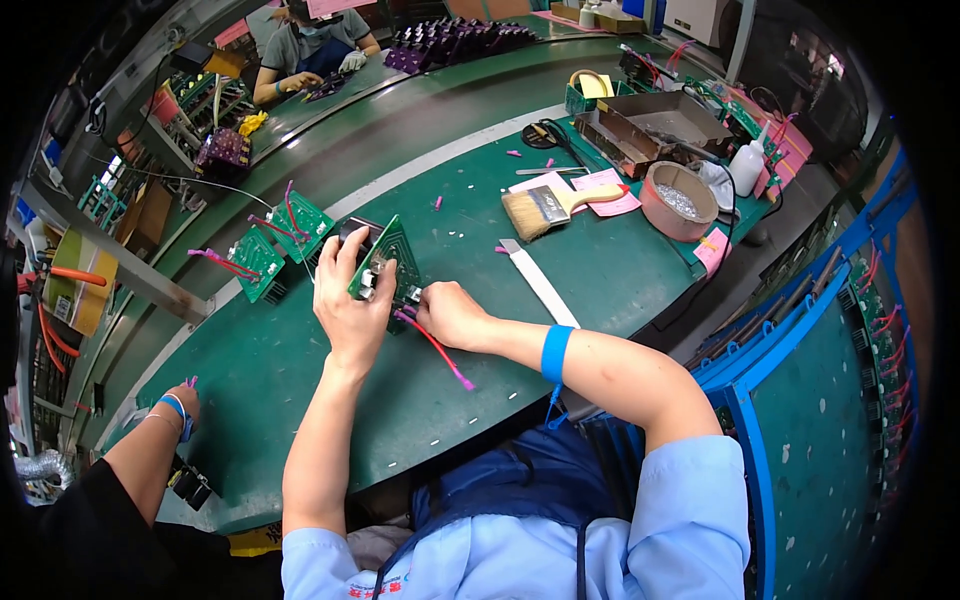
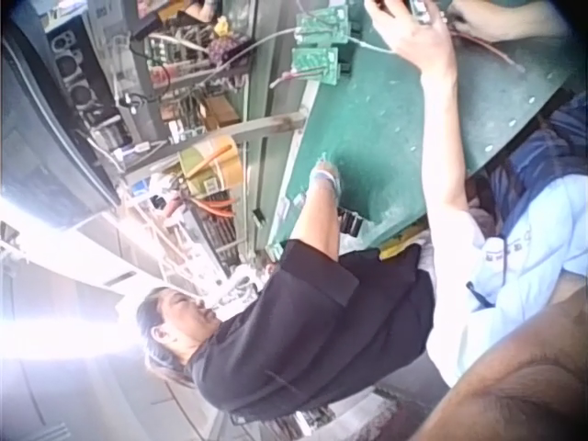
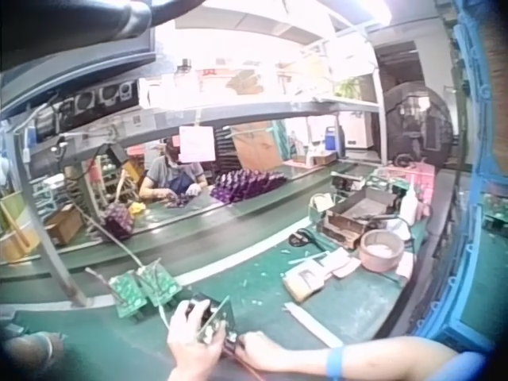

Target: The person solders wires and components onto a printed circuit board using a soldering iron, applying flux and solder to make the connections.

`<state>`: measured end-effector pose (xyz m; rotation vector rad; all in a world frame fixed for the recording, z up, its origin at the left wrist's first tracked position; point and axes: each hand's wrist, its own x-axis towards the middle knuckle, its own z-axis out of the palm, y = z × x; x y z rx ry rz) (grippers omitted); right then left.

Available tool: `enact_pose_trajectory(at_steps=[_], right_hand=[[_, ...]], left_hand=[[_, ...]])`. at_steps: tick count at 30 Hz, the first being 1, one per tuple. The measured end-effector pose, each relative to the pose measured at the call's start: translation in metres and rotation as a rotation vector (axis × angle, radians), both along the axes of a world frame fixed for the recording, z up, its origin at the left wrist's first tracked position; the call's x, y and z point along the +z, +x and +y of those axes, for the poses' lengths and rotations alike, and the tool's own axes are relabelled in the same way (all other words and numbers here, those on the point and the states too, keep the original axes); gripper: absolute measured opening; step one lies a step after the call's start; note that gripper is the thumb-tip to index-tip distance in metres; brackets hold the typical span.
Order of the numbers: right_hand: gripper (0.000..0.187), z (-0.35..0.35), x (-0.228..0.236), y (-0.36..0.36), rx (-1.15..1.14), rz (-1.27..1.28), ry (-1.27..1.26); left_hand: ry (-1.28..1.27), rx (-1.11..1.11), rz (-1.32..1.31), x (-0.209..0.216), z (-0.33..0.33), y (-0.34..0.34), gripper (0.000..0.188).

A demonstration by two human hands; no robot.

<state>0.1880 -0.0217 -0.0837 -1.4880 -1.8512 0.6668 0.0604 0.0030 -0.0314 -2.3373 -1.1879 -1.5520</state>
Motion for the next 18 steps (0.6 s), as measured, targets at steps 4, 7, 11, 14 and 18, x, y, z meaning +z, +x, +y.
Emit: enact_pose_trajectory(at_steps=[4,7,11,14,18], right_hand=[[0.01,-0.011,0.028,0.033,-0.02,-0.444,0.064],[0.017,-0.02,0.032,0.107,0.154,-0.886,0.426],[0.023,-0.036,0.026,0.145,0.424,-1.093,0.521],[0.027,-0.023,0.021,0.147,0.506,-1.062,0.492],[0.019,-0.013,0.015,0.111,0.107,-0.277,0.475]], left_hand=[[-0.05,-0.02,-0.021,0.0,0.0,-0.001,0.046],[-0.075,0.015,-0.006,0.002,-0.001,-0.007,0.047],[-0.114,0.003,-0.044,0.002,0.007,-0.011,0.044],[-0.179,-0.027,-0.089,0.002,0.014,-0.014,0.042],[-0.176,-0.068,-0.161,-0.002,0.022,-0.017,0.043]])
